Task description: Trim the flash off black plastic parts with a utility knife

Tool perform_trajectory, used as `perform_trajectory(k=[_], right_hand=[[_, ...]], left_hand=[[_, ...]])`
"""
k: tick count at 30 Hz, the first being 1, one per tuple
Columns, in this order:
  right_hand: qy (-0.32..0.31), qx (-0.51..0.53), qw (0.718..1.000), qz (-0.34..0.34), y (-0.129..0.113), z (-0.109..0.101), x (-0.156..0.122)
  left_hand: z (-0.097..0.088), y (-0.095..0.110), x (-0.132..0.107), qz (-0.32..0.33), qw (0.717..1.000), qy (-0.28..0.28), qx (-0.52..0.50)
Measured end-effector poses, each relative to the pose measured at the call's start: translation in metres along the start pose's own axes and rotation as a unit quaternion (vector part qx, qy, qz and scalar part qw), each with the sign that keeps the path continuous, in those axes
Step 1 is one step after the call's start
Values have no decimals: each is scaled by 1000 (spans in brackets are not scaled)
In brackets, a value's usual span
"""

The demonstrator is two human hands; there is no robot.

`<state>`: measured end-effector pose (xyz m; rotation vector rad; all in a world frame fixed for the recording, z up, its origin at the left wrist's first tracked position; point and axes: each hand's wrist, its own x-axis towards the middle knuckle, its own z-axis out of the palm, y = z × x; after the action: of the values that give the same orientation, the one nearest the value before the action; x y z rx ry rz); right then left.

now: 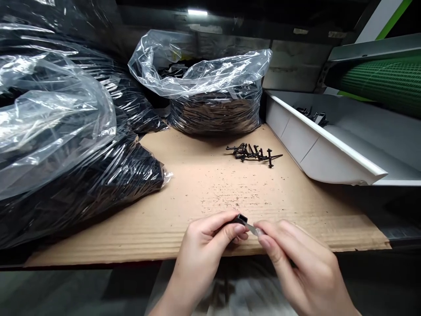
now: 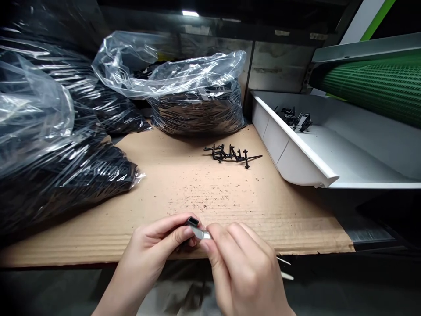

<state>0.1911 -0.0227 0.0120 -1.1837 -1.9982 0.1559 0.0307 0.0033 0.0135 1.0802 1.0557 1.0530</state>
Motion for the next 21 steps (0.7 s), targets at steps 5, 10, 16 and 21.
perform_trajectory(k=[5, 10, 16, 21], right_hand=[[-28, -8, 1000, 10, -5, 7, 2], [-20, -28, 999, 6, -2, 6, 3], [2, -26, 1000, 4, -2, 7, 5], [17, -31, 999, -4, -3, 9, 7]], left_hand=[[-2, -2, 0, 41, 998, 0, 40], [-3, -4, -1, 66, 995, -4, 77], [-2, -4, 0, 60, 994, -11, 86], [0, -5, -1, 66, 995, -9, 79]])
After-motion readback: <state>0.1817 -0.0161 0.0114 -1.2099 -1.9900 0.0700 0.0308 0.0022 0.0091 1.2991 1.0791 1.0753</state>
